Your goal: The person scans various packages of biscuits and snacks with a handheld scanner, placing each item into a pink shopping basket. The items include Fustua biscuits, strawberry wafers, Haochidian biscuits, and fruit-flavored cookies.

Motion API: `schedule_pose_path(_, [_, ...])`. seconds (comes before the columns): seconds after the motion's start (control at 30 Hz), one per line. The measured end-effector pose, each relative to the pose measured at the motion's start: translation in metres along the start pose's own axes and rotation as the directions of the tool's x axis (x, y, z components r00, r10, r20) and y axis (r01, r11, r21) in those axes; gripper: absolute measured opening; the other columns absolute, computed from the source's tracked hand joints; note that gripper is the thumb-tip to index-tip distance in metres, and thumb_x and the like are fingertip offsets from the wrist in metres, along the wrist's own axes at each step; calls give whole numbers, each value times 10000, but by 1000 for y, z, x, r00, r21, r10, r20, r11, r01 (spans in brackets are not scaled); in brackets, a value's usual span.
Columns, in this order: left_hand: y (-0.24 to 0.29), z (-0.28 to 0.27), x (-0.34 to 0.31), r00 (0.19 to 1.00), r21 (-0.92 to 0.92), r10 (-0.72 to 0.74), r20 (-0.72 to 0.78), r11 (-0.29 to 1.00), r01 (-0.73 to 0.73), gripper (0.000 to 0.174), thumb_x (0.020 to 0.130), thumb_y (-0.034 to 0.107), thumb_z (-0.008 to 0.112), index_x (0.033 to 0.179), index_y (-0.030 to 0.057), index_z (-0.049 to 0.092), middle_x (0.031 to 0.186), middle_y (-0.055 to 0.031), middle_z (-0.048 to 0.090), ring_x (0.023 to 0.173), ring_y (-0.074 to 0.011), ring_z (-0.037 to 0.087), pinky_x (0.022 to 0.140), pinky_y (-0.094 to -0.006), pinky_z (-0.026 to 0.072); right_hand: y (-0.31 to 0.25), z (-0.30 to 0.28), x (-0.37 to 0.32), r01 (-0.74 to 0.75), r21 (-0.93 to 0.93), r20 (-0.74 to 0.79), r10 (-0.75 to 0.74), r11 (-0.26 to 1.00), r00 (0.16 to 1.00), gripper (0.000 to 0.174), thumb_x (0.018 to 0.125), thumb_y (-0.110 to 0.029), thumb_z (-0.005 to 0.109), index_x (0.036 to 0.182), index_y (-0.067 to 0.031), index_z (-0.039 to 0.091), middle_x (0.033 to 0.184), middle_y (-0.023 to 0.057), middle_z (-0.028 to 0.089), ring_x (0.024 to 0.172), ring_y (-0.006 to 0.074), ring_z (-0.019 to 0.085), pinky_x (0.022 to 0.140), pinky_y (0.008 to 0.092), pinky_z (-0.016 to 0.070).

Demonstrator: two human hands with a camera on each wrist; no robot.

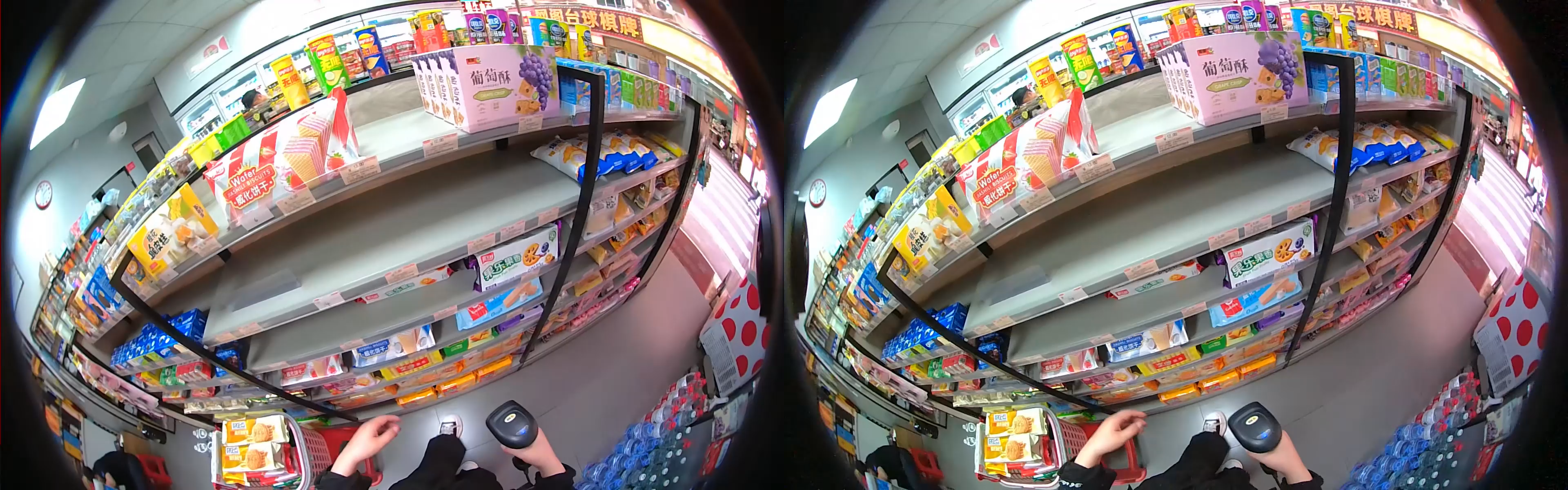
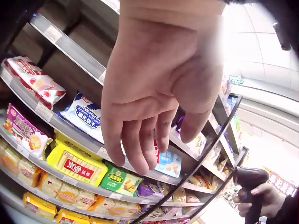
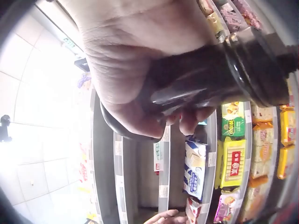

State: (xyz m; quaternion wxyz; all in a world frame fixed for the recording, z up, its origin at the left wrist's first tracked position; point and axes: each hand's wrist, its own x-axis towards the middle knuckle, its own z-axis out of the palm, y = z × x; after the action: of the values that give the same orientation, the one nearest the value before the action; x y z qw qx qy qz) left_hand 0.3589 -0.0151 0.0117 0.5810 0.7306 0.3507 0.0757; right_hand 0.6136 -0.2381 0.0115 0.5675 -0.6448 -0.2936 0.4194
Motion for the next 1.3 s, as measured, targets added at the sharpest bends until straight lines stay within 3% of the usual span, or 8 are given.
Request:
schedule_pose_path(0.3, [31,-42,67,899,-246,150,-411,932,-267,223,798,47,464,1008,-27,466,822,-84,576,754,-134,561,694,-239,444,-77,18,83,251,-238,178,-212,938,961,338,625,-128,666,922,-18,546,854,96,593,783,168,557,711,278,428])
schedule_pose_path(0.57, [40,-96,142,718,-172,214,-662,890,-423,230,761,45,475,977,-31,491,833,-100,583,755,-141,559,691,-242,434,-122,46,187,473,-246,193,-435,846,880,438,602,-132,673,993,-20,511,971,141,544,895,251,529,765,316,411])
schedule_pose_path(0.63, [37,-111,160,681,10,204,-703,961,-278,225,730,71,493,929,-34,514,853,-117,582,773,-150,556,691,-249,422,-135,51,211,514,-299,222,-465,804,857,423,603,-142,669,980,-22,520,975,149,535,901,269,519,772,328,409])
schedule_pose_path(0.7, [29,-114,179,643,87,228,-731,966,-244,224,736,113,496,915,-18,526,880,-144,572,830,-197,539,692,-294,415,-147,57,231,569,-396,270,-501,721,822,394,606,-160,663,954,-25,537,981,163,519,914,306,499,787,353,404])
schedule_pose_path(0.8, [42,-123,195,769,393,326,-551,914,-106,195,723,25,520,909,-32,522,832,-59,554,767,-163,505,696,-266,406,-149,66,256,535,-465,202,-504,705,840,411,614,-206,665,954,-15,536,1000,186,504,957,320,462,803,365,391])
schedule_pose_path(0.87, [51,-126,198,754,372,321,-573,922,-109,195,723,25,520,910,-31,523,833,-60,554,769,-164,505,696,-266,406,-153,71,270,542,-465,180,-525,700,832,435,614,-216,667,971,-11,527,994,191,508,950,320,470,802,363,392])
schedule_pose_path(1.17, [92,-145,217,738,256,302,-603,950,-179,195,726,33,522,912,-26,526,850,-71,556,791,-168,508,703,-270,405,-147,62,301,311,-561,343,-126,767,931,485,663,-273,638,1044,-12,492,1008,169,530,955,293,501,810,323,401])
schedule_pose_path(1.3, [64,-134,199,735,191,277,-619,961,-201,196,727,36,523,914,-24,527,858,-76,556,801,-170,509,706,-272,405,-136,60,307,335,-496,304,-201,801,931,465,673,-260,635,1045,-19,496,1009,147,538,941,273,512,810,318,403])
